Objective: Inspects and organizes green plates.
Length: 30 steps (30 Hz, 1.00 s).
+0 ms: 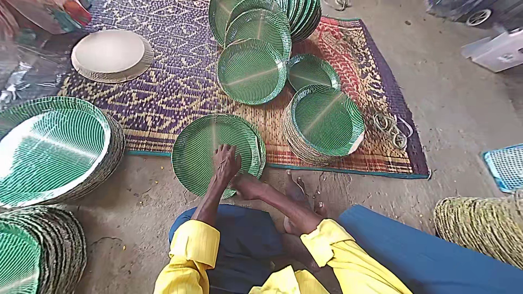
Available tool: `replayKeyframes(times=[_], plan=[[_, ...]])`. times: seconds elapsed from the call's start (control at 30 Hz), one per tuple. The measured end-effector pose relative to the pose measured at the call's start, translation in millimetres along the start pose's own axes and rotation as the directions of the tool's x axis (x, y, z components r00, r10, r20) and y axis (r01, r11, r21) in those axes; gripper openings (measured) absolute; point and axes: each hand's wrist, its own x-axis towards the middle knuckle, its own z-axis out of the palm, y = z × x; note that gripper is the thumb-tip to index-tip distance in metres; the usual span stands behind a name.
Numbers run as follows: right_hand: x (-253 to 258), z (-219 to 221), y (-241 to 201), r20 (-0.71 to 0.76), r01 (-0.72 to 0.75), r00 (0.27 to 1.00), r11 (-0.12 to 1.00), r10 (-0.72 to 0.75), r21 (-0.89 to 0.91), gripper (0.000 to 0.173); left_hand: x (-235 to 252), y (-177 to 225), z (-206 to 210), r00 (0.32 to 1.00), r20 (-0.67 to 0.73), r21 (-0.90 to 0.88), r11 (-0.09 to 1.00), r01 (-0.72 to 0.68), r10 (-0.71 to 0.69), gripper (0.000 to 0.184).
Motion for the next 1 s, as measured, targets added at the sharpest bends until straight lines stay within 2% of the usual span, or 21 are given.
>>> replayKeyframes(times=[0.03,0.07,0.1,0.13,0.17,0.2,0.23,0.3,0.33,0.37,0.4,0.47,0.5,0.63,0.73,0.9,1.0], plan=[[-5,-10,5,0.019,-0.052,0.998,0.999,0.052,-0.002,0.028,6,1,-3,0.981,0.171,0.048,0.995,0.085,-0.092,0.039],[-13,-24,12,0.029,-0.103,0.994,0.995,0.103,0.004,0.03,10,1,-1,0.958,0.261,0.082,0.991,0.103,-0.121,0.041],[-23,-40,22,0.015,-0.139,0.99,0.99,0.139,0.022,0.032,11,1,2,0.95,0.293,0.095,0.992,0.08,-0.104,0.042],[-35,-56,36,-0.037,-0.166,0.985,0.985,0.168,0.048,0.035,12,2,6,0.951,0.303,0.088,0.995,0.044,-0.069,0.043],[-49,-71,50,-0.142,-0.196,0.968,0.976,0.207,0.091,0.036,13,2,9,0.948,0.316,0.076,0.997,0.014,-0.038,0.044],[-63,-84,65,-0.296,-0.22,0.92,0.964,0.255,0.147,0.034,13,4,12,0.943,0.332,0.069,0.998,-0.008,-0.016,0.046],[-76,-96,78,-0.458,-0.247,0.832,0.949,0.312,0.197,0.032,13,6,16,0.939,0.343,0.068,0.997,-0.027,0.001,0.046],[-98,-116,102,-0.688,-0.348,0.58,0.896,0.436,0.275,0.028,13,7,21,0.942,0.334,0.068,0.996,-0.061,0.035,0.048],[-107,-123,112,-0.71,-0.417,0.486,0.849,0.51,0.325,0.03,12,8,21,0.943,0.329,0.059,0.996,-0.065,0.041,0.048],[-115,-127,122,-0.698,-0.472,0.437,0.805,0.567,0.358,0.035,12,8,20,0.945,0.324,0.044,0.997,-0.06,0.043,0.048],[-120,-128,131,-0.646,-0.528,0.435,0.759,0.627,0.381,0.042,13,9,18,0.947,0.318,0.032,0.998,-0.054,0.041,0.048],[-122,-127,141,-0.528,-0.599,0.476,0.699,0.703,0.391,0.054,14,9,16,0.95,0.311,0.029,0.999,-0.04,0.029,0.048],[-121,-126,143,-0.512,-0.612,0.476,0.687,0.715,0.391,0.054,14,9,16,0.951,0.308,0.028,0.999,-0.038,0.028,0.048],[-118,-122,147,-0.524,-0.576,0.41,0.658,0.746,0.485,0.04,14,7,17,0.956,0.292,0.015,0.999,-0.048,0.041,0.046],[-120,-124,149,-0.512,-0.534,0.396,0.645,0.762,0.547,0.035,14,9,14,0.955,0.294,0.016,0.999,-0.042,0.036,0.046],[-123,-124,149,-0.519,-0.524,0.387,0.645,0.762,0.556,0.032,14,10,13,0.95,0.311,0.042,0.998,-0.042,0.027,0.047],[-124,-123,149,-0.528,-0.575,0.363,0.631,0.768,0.521,0.028,13,13,13,0.943,0.333,0.064,0.997,-0.043,0.02,0.046]])
